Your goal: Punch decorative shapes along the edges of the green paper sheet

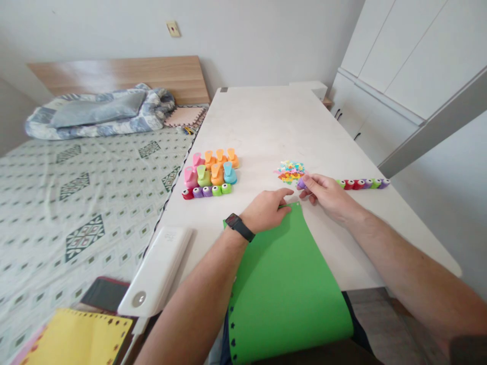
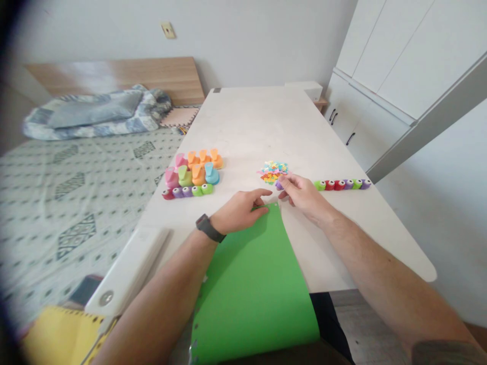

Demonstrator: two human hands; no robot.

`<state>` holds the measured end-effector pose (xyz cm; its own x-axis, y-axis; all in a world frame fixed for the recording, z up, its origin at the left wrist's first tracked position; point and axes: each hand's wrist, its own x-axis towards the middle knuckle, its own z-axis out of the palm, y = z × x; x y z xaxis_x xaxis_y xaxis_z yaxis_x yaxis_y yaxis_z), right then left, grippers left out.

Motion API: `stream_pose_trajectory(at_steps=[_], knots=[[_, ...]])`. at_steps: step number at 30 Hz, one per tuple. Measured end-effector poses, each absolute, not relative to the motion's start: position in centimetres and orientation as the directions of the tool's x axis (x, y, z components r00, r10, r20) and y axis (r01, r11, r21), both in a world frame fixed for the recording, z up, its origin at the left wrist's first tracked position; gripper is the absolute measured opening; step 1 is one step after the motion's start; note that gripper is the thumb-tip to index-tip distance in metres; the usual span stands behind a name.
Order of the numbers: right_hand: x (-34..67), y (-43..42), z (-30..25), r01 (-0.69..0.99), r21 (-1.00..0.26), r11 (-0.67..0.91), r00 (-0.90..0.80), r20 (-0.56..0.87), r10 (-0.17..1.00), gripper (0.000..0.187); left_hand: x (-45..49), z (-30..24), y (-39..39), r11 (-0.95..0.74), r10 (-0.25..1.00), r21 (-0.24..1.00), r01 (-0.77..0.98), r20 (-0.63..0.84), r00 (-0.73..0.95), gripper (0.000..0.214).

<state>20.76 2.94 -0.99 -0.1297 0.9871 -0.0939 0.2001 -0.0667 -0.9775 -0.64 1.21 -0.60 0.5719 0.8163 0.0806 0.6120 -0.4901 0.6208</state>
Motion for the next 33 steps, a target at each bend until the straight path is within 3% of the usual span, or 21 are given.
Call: stream_pose_trajectory(at_steps=[6, 14, 24, 29, 33], knots=[[21.0, 3.2, -1.4, 0.214, -0.975, -0.058, -0.094, -0.079, 0.992, 0.052, -0.7, -0.7, 1.3, -0.500, 0.812, 0.615, 0.609, 0.088, 0.577, 0.044], [21.5, 3.7, -1.9, 0.182, -0.982, 0.059, 0.012, 0.062, 0.998, 0.050, -0.8, -0.5, 1.3, -0.496, 0.817, 0.604, 0.623, 0.083, 0.570, 0.035], [21.0, 4.1, -2.8, 0.202, -0.979, 0.022, 0.018, 0.026, 0.999, 0.054, -0.8, -0.3, 1.2, -0.495, 0.815, 0.608, 0.620, 0.079, 0.573, 0.031], [20.8, 4.2, -2.5, 0.162, -0.982, 0.094, 0.025, 0.100, 0.995, 0.051, -0.9, -0.4, 1.3, -0.489, 0.820, 0.607, 0.626, 0.077, 0.567, 0.030], [21.0, 3.8, -2.2, 0.172, -0.985, -0.005, -0.004, -0.006, 1.000, 0.054, -0.9, -0.6, 1.4, -0.500, 0.817, 0.604, 0.620, 0.093, 0.568, 0.030]])
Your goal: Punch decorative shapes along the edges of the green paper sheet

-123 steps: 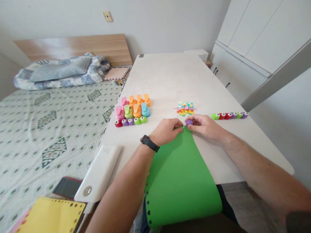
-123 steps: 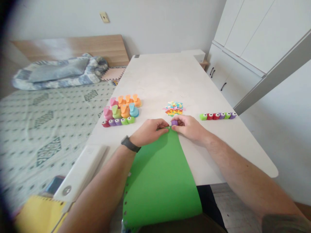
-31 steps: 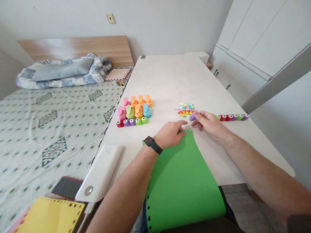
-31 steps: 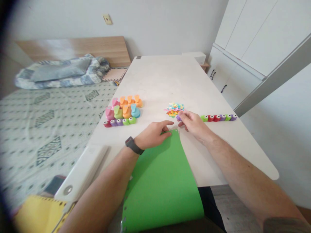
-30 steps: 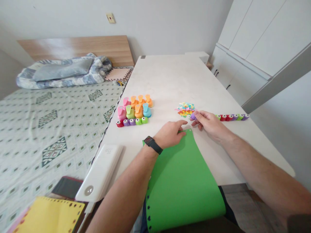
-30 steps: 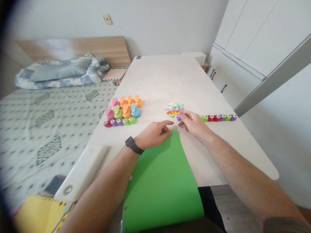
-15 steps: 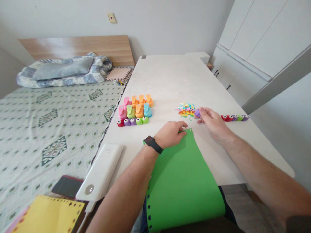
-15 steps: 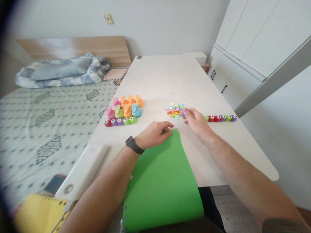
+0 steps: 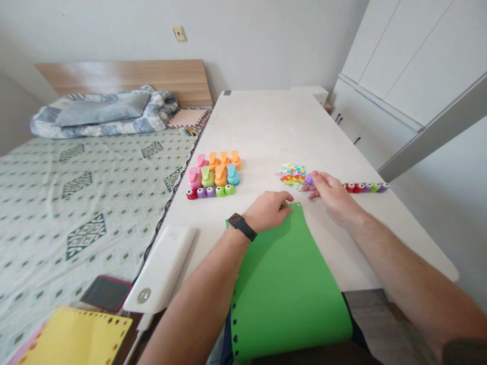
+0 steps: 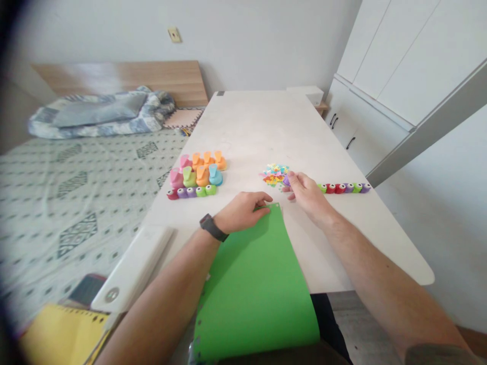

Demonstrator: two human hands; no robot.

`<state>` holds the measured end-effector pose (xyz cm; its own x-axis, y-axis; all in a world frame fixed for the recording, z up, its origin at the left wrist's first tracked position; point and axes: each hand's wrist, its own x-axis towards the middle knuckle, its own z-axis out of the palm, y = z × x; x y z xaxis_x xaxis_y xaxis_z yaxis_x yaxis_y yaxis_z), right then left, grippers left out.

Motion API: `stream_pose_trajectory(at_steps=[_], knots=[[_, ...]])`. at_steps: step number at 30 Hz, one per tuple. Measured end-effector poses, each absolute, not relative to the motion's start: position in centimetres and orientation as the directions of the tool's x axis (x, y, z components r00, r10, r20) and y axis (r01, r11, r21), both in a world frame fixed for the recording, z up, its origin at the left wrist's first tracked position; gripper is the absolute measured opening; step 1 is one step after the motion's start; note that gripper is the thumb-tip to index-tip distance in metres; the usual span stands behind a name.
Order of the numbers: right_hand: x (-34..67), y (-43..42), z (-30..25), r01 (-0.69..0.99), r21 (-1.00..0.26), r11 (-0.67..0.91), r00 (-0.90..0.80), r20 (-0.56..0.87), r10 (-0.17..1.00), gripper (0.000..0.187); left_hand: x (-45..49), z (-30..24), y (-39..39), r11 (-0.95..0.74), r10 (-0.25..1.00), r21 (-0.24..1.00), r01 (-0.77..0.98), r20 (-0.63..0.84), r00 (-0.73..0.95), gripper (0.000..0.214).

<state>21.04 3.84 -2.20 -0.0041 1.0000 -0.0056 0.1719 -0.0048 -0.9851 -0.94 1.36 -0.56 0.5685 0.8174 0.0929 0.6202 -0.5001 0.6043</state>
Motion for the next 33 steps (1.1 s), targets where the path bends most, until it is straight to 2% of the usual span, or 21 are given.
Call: stream_pose_trajectory(at_steps=[3, 9, 14, 20, 25, 33], knots=[[20.6, 3.8, -2.4, 0.194, -0.980, -0.029, -0.066, -0.043, 0.997, 0.055, -1.0, -0.6, 1.4, -0.505, 0.815, 0.607, 0.613, 0.101, 0.571, 0.030], [20.4, 4.3, -2.9, 0.261, -0.961, 0.094, 0.019, 0.102, 0.995, 0.055, -1.0, -0.4, 1.4, -0.495, 0.822, 0.607, 0.622, 0.093, 0.562, 0.030], [21.2, 4.3, -3.3, 0.392, -0.919, 0.045, 0.088, 0.087, 0.992, 0.059, -1.0, -0.3, 1.4, -0.496, 0.822, 0.607, 0.621, 0.096, 0.562, 0.029], [20.7, 4.5, -3.2, 0.365, -0.929, 0.065, 0.058, 0.093, 0.994, 0.061, -0.9, -0.2, 1.4, -0.505, 0.818, 0.598, 0.623, 0.100, 0.567, 0.030], [21.1, 4.7, -3.2, 0.449, -0.893, 0.035, 0.128, 0.103, 0.986, 0.063, -1.0, -0.2, 1.4, -0.496, 0.822, 0.602, 0.626, 0.093, 0.561, 0.030], [21.0, 5.2, -3.6, 0.282, -0.956, 0.080, 0.091, 0.110, 0.990, 0.063, -1.1, -0.4, 1.5, -0.477, 0.830, 0.616, 0.627, 0.081, 0.552, 0.029]])
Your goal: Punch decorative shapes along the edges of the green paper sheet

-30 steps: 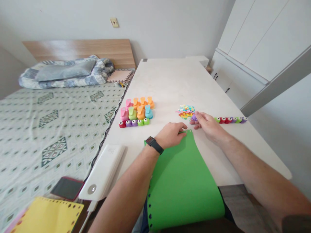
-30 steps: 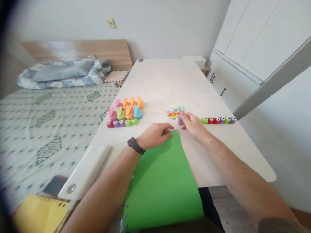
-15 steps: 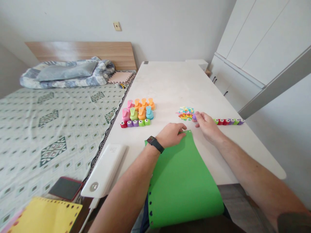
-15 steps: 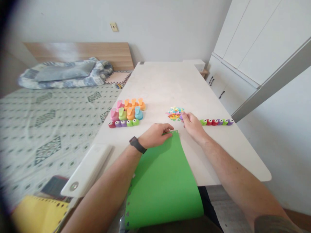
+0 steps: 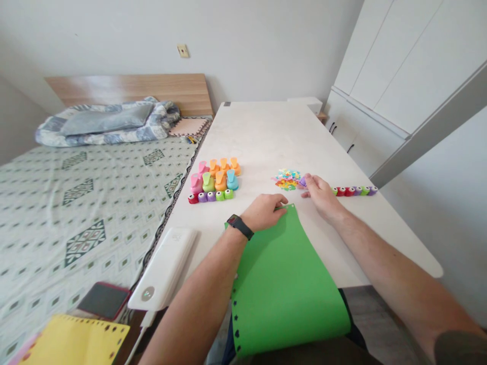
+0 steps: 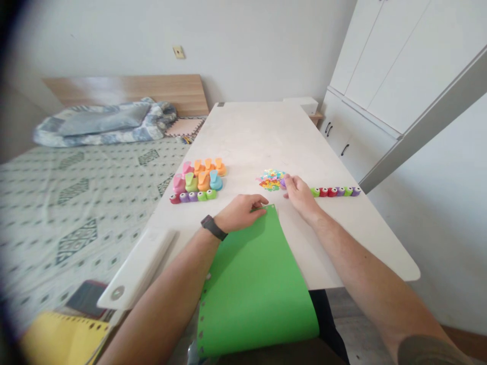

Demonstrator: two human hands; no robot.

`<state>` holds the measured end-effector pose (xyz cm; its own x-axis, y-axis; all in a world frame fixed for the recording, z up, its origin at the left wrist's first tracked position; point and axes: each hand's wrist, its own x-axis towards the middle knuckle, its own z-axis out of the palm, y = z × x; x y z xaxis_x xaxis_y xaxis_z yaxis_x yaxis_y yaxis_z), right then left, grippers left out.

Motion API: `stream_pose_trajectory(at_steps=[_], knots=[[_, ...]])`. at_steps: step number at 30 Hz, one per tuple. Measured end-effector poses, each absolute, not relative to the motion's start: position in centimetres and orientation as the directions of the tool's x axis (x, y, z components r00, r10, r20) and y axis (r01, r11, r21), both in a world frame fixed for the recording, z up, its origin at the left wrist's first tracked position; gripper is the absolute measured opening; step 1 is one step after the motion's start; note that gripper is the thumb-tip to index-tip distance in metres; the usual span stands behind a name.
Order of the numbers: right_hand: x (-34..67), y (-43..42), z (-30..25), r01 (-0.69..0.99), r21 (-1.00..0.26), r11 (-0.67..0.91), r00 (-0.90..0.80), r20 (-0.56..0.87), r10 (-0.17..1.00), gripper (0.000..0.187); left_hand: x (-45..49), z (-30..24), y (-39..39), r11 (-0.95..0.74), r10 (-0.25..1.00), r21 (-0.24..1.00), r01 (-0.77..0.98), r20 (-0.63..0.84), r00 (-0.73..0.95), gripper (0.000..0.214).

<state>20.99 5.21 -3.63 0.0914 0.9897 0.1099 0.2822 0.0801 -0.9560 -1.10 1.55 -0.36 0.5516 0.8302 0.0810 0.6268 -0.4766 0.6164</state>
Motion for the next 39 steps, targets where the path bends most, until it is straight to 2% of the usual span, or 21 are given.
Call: stream_pose_trajectory(at_steps=[10, 18, 33, 39], knots=[[21.42, 5.19, -3.32, 0.360, -0.932, 0.033, 0.130, 0.085, 0.988, 0.064, -1.12, -0.41, 1.60, -0.468, 0.832, 0.618, 0.631, 0.067, 0.551, 0.030], [20.89, 5.75, -3.56, 0.219, -0.974, 0.055, 0.104, 0.079, 0.991, 0.061, -1.14, -0.36, 1.70, -0.463, 0.832, 0.619, 0.635, 0.056, 0.553, 0.030], [21.08, 5.76, -3.03, 0.204, -0.976, 0.076, 0.162, 0.110, 0.981, 0.061, -1.40, -0.75, 1.90, -0.443, 0.846, 0.631, 0.638, 0.059, 0.529, 0.030], [21.15, 5.84, -3.21, 0.195, -0.980, 0.041, 0.164, 0.074, 0.984, 0.059, -1.40, -1.13, 2.02, -0.445, 0.841, 0.646, 0.620, 0.065, 0.537, 0.031]])
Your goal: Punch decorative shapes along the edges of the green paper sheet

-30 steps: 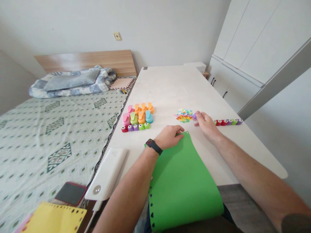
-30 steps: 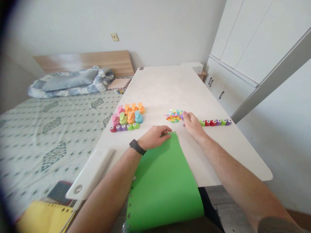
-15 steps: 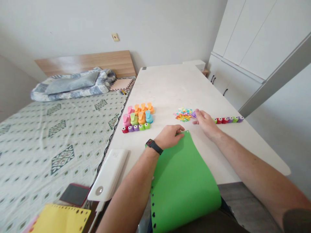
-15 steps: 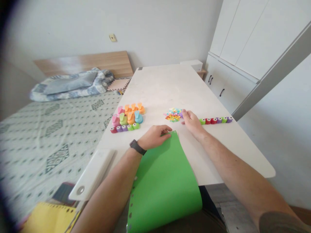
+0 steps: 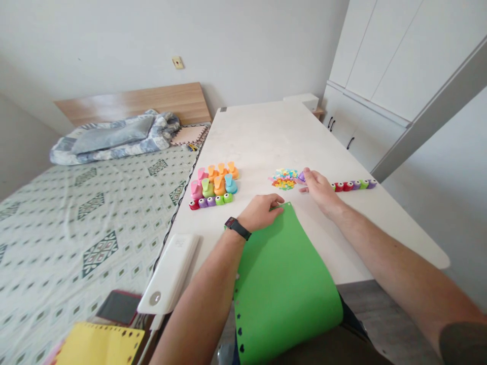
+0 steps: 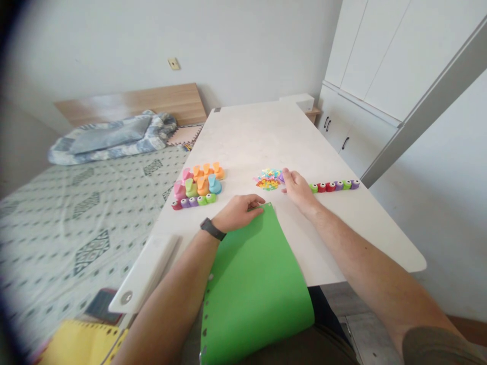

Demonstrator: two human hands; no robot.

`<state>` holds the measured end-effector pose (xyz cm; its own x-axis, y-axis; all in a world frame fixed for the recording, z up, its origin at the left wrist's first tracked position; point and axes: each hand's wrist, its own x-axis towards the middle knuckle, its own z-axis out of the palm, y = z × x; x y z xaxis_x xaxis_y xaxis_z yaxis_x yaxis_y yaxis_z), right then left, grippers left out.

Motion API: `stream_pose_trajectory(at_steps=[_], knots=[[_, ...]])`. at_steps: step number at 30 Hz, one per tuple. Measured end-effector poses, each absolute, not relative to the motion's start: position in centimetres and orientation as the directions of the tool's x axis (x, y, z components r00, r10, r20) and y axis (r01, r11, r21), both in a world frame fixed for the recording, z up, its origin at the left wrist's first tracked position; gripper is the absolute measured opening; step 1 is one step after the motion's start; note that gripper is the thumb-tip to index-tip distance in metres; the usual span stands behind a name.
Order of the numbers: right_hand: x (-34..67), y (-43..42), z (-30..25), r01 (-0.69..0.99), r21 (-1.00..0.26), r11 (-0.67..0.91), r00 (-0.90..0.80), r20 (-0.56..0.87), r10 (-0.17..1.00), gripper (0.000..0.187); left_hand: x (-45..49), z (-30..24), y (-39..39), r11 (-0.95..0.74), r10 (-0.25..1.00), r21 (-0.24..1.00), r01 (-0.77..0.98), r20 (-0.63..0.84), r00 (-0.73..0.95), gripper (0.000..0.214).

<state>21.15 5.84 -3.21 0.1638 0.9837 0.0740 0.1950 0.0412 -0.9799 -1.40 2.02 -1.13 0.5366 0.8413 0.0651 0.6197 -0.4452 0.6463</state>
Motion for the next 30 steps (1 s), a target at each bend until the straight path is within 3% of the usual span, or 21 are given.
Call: stream_pose_trajectory(at_steps=[7, 17, 25, 30], knots=[[20.9, 6.0, -3.2, 0.168, -0.985, 0.031, 0.132, 0.053, 0.990, 0.052, -1.2, -0.7, 1.9, -0.437, 0.845, 0.643, 0.630, 0.053, 0.532, 0.030], [21.5, 6.7, -4.1, 0.231, -0.972, 0.033, 0.129, 0.064, 0.990, 0.059, -1.2, -0.8, 2.0, -0.417, 0.851, 0.661, 0.624, 0.043, 0.523, 0.029], [21.4, 6.8, -4.3, 0.098, -0.989, 0.111, 0.141, 0.124, 0.982, 0.053, -1.1, -0.5, 1.8, -0.409, 0.857, 0.652, 0.639, 0.034, 0.514, 0.029], [21.3, 6.2, -3.2, -0.047, -0.998, 0.045, 0.100, 0.040, 0.994, 0.052, -1.1, -0.6, 1.8, -0.412, 0.855, 0.644, 0.645, 0.029, 0.518, 0.029]])
